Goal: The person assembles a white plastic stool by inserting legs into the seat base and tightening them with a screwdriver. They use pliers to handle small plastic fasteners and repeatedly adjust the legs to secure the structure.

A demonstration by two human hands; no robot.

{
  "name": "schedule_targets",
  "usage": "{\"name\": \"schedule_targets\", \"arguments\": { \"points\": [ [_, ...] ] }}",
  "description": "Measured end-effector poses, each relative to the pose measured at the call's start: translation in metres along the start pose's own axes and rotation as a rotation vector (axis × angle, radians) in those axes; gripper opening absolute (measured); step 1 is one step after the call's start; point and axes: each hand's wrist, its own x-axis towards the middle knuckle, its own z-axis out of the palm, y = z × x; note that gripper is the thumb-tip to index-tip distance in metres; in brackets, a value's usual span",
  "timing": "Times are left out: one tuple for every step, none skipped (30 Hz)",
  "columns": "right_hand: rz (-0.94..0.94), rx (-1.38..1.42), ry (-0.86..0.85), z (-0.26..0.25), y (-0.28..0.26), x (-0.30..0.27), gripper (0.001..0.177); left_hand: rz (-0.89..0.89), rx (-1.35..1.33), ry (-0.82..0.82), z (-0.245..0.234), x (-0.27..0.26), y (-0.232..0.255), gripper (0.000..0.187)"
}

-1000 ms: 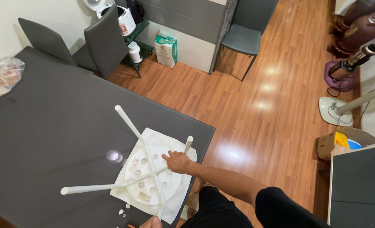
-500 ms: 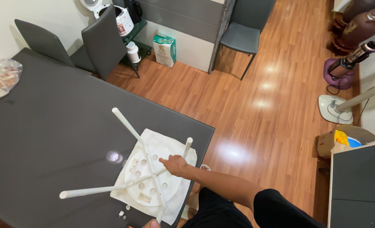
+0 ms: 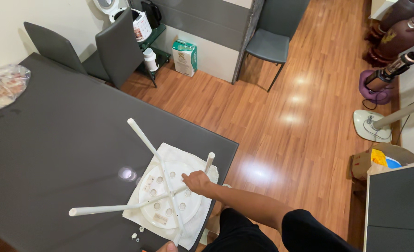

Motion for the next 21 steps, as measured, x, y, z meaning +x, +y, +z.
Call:
{"name": "schedule_targets", "arguments": {
  "points": [
    [-0.023,0.027,0.026,0.001,0.0,0.002,0.043,0.001,0.0,0.002,0.002,0.001,-0.001,0.027],
    [-0.019,0.024,-0.01,0.0,0.001,0.004,0.044,0.001,0.001,0.004,0.004,0.004,-0.002,0.027],
    [-0.014,0.02,-0.046,-0.003,0.002,0.006,0.045,0.001,0.001,0.005,0.007,0.006,-0.003,0.026],
    [-0.006,0.019,-0.083,-0.006,0.001,0.006,0.047,0.002,-0.002,0.006,0.009,0.007,-0.004,0.026],
    [-0.027,0.004,-0.07,-0.01,0.001,0.006,0.046,0.001,0.003,0.002,0.01,0.007,-0.004,0.026],
    [-0.047,-0.01,-0.056,-0.015,0.002,0.005,0.045,0.002,0.004,-0.001,0.01,0.007,-0.005,0.025],
    [-0.066,-0.025,-0.042,-0.019,0.002,0.003,0.045,0.004,0.004,-0.003,0.01,0.008,-0.005,0.025],
    [-0.047,0.009,-0.009,-0.023,0.002,0.002,0.044,0.008,0.006,-0.003,0.009,0.008,-0.005,0.025],
    [-0.029,0.042,0.024,-0.027,0.001,0.0,0.044,0.013,0.004,-0.002,0.008,0.01,-0.005,0.025],
    [-0.014,0.074,0.058,-0.029,0.001,-0.001,0.044,0.022,0.002,0.008,0.007,0.01,-0.005,0.024],
    [0.015,0.08,0.031,-0.03,0.001,-0.002,0.036,0.024,0.008,0.006,0.006,0.012,-0.004,0.024],
    [0.041,0.086,0.0,-0.029,0.0,-0.005,0.031,0.029,0.002,0.017,0.005,0.013,-0.004,0.024],
    [0.068,0.091,-0.031,-0.027,0.0,-0.005,0.03,0.03,0.009,0.016,0.005,0.013,-0.005,0.024],
    [0.074,0.08,-0.042,-0.024,0.0,-0.006,0.03,0.033,0.009,0.023,0.004,0.013,-0.005,0.023],
    [0.079,0.069,-0.053,-0.02,0.0,-0.007,0.03,0.035,0.008,0.026,0.004,0.012,-0.005,0.023],
    [0.086,0.058,-0.064,-0.015,0.001,-0.007,0.031,0.038,0.007,0.031,0.004,0.012,-0.006,0.023],
    [0.073,0.05,-0.052,-0.011,0.002,-0.005,0.03,0.044,0.006,0.041,0.005,0.012,-0.006,0.022],
    [0.061,0.043,-0.041,-0.006,0.003,-0.002,0.035,0.049,0.006,0.046,0.004,0.012,-0.006,0.022],
    [0.049,0.036,-0.029,-0.002,0.003,0.0,0.044,0.055,0.006,0.052,0.004,0.012,-0.004,0.022],
    [0.025,0.038,-0.057,0.002,0.003,0.003,0.044,0.065,0.002,0.06,0.007,0.014,-0.002,0.022],
    [0.001,0.041,-0.086,0.004,0.004,0.007,0.044,0.078,-0.003,0.075,0.009,0.016,0.003,0.021]
  ]
}}
